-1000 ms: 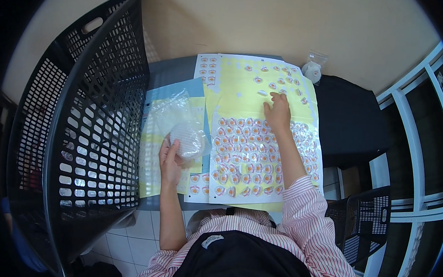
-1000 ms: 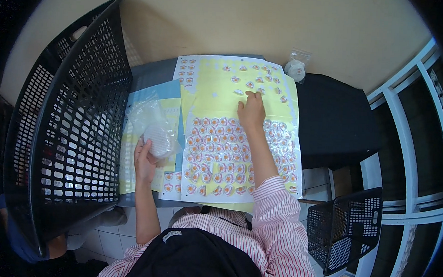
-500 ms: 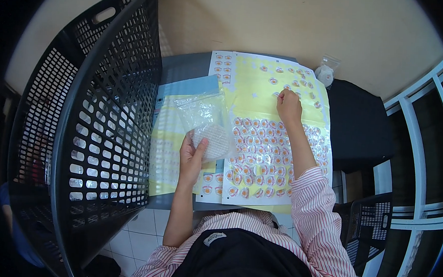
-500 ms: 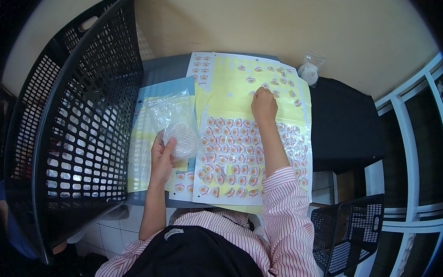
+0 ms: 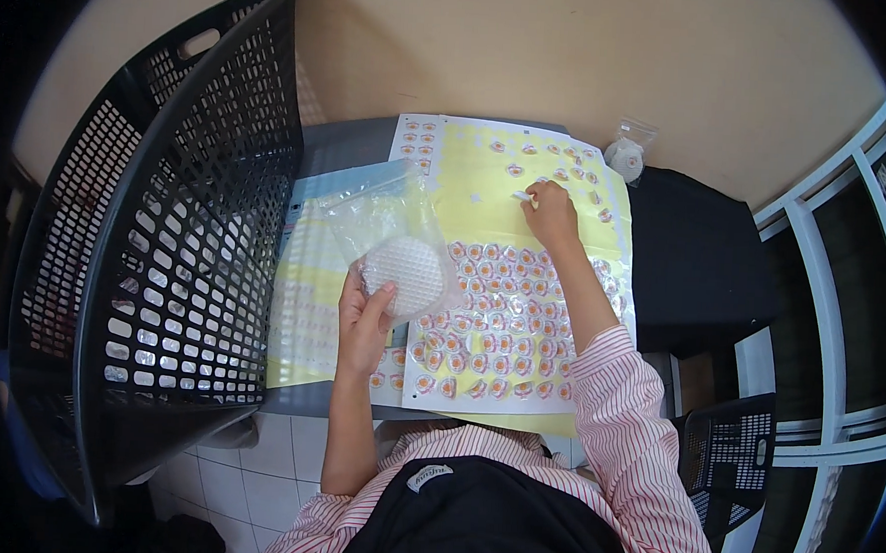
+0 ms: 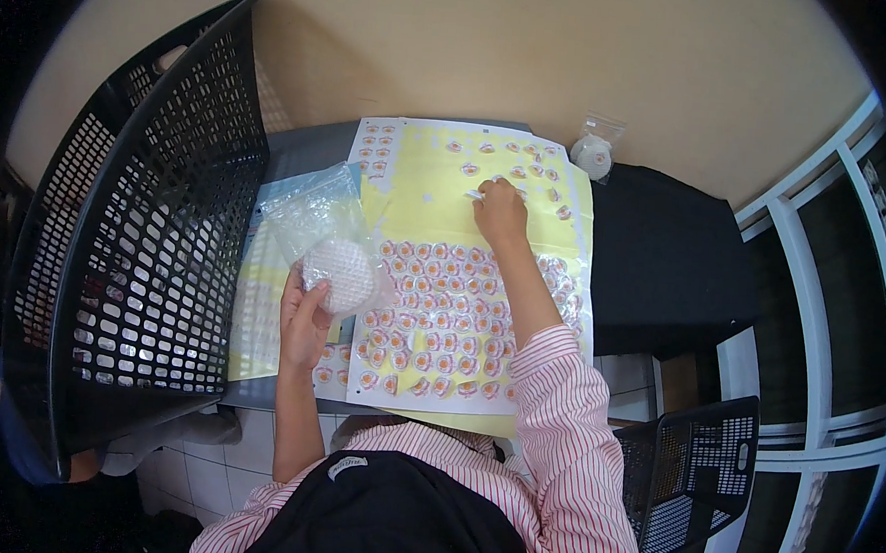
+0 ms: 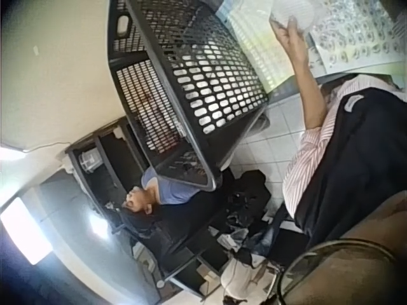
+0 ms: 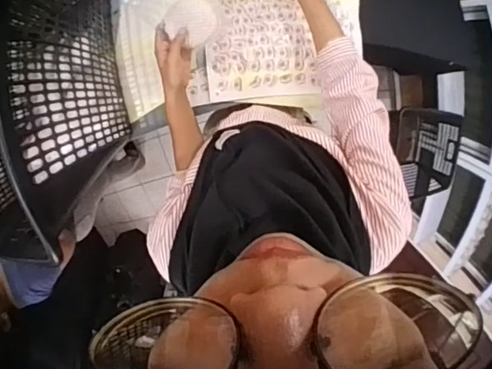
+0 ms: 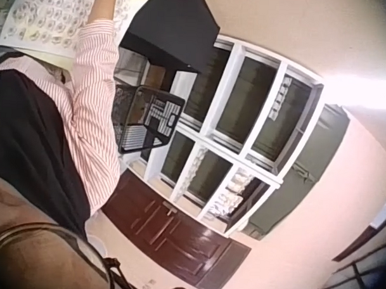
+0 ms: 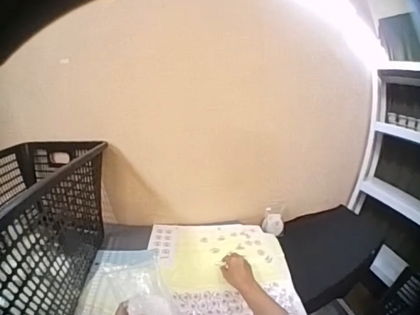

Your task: Placing stickers or labels onto small items inside plastic bags.

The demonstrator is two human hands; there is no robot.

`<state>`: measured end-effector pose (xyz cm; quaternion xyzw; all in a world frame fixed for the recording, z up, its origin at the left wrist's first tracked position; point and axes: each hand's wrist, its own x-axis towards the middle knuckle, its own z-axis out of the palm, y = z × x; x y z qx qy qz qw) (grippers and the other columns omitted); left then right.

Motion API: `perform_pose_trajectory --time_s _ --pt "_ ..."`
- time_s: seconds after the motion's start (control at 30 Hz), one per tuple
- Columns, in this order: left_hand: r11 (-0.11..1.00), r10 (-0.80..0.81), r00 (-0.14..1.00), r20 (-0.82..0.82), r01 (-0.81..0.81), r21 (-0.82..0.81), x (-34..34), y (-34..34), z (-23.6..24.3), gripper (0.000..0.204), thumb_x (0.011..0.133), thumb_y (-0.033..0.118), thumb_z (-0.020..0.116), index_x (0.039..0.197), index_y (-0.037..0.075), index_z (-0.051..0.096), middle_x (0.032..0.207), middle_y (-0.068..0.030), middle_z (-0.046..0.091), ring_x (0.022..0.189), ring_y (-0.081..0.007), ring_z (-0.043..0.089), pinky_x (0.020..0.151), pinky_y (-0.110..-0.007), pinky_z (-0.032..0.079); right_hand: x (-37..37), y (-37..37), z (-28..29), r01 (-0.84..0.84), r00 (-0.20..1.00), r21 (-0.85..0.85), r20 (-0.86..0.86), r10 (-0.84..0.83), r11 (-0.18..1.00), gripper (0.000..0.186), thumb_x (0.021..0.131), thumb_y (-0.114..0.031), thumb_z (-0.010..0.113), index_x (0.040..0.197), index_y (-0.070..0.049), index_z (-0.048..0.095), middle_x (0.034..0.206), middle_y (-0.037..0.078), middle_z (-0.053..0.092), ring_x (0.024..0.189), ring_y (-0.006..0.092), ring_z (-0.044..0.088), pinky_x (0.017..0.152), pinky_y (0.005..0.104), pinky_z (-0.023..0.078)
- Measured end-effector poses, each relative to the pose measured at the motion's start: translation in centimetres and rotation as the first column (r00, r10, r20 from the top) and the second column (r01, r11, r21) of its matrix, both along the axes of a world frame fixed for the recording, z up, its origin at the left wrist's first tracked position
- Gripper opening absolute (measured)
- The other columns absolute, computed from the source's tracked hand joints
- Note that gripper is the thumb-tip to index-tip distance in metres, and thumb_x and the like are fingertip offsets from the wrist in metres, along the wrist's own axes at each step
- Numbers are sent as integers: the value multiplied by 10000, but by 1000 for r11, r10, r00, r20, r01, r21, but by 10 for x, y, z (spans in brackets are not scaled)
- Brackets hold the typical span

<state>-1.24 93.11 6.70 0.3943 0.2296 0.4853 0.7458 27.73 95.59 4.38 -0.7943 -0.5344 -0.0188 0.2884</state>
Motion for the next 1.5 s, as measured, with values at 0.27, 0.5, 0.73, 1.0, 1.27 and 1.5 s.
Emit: perform_pose_trajectory --time_s 0.27,0.5,0.73,1.0,1.27,1.5 --pt "999 36 999 14 -36 -2 14 -13 6 365 812 10 453 1161 18 347 1055 -75 492 955 -128 496 799 -273 423 3 7 -3 57 990 -81 136 -45 995 81 712 -83 564 764 -23 581 723 182 582 678 330 575 603 384 470" --pt "999 27 999 -18 -28 -20 31 -18 12 385 816 16 446 1180 16 321 1090 -90 473 991 -152 489 835 -298 422 6 -1 18 -91 765 103 -630 136 991 180 785 -157 550 859 7 539 786 111 601 687 180 580 591 292 461" --pt "996 -86 996 -19 87 18 54 -24 30 422 828 19 415 1222 18 264 1143 -111 429 1045 -181 463 847 -314 425 -24 -60 95 -188 -81 469 -883 463 863 210 823 -173 523 913 15 549 759 22 555 629 99 503 601 225 406" --pt "975 -151 985 -81 161 152 79 -36 54 481 836 21 405 1271 -7 201 1207 -133 380 1101 -183 405 901 -297 356 -57 -115 123 -389 912 617 361 193 684 264 548 -14 674 777 -144 667 596 -18 446 556 134 437 537 268 322" --pt "942 -183 982 -48 189 276 96 -54 68 489 830 15 413 1273 -18 207 1209 -138 379 1124 -183 374 936 -299 304 -49 -134 128 -449 831 539 545 112 713 299 564 -32 651 835 -158 660 647 -46 484 610 116 471 612 263 333" --pt "940 -196 977 -89 213 268 105 -56 68 491 823 6 417 1264 -19 202 1200 -137 370 1112 -182 377 932 -304 307 -37 -142 133 -399 870 617 488 68 678 242 555 -45 660 774 -148 648 714 -35 544 677 141 520 660 278 332"
